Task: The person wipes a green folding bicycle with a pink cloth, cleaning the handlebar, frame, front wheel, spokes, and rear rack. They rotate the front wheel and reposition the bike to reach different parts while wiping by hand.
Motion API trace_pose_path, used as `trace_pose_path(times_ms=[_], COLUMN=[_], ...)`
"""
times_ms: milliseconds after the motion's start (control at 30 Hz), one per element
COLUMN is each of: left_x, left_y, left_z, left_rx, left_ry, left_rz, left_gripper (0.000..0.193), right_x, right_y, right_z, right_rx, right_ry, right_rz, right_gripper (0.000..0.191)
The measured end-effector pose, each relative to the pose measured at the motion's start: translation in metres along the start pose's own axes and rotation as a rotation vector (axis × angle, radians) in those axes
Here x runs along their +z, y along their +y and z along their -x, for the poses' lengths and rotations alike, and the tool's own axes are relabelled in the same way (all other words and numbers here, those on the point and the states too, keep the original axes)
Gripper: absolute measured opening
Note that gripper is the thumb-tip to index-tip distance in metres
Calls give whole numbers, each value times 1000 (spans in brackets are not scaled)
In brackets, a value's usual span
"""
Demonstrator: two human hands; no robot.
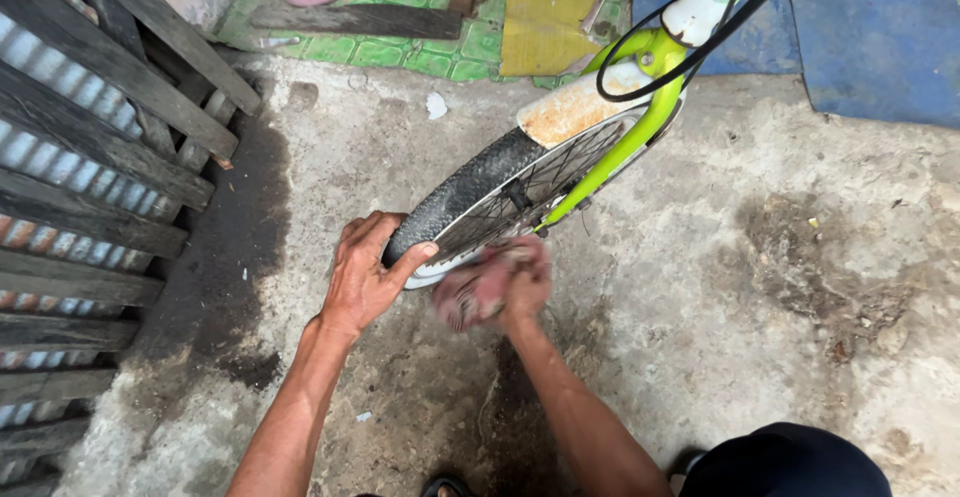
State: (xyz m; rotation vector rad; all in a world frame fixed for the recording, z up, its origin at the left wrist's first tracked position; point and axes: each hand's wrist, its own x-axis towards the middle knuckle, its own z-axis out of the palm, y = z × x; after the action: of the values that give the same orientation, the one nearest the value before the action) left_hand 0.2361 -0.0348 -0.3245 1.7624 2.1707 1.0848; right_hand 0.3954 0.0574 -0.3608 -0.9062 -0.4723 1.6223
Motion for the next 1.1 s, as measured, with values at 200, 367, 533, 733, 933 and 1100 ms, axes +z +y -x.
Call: trace_pose_path(times_ms=[200, 367, 533, 733, 933, 1100], left_x=[-2, -2, -2, 3, 7, 3], left_y=[6, 9, 5, -6, -12, -9], left_z=[-3, -2, -2, 2, 2, -2], left_rx=[78, 25, 80, 41, -21, 72], left_ry=[43, 17, 37, -2, -17, 10], left_rz=[23, 14, 0, -4, 49, -9], left_gripper=[36, 38, 39, 38, 37, 37], right_x=[-13, -11, 3, 12, -11, -28], right_y=[6, 7, -20, -12, 26, 16], right_z=[-43, -7, 29, 6, 15, 13], right_rx=[-155, -95, -741, -468, -460, -795], right_ry=[20, -4, -94, -6, -130, -269], right_rz=[277, 606, 785, 895, 1041, 541], right_gripper=[25, 29, 41, 12, 12, 48])
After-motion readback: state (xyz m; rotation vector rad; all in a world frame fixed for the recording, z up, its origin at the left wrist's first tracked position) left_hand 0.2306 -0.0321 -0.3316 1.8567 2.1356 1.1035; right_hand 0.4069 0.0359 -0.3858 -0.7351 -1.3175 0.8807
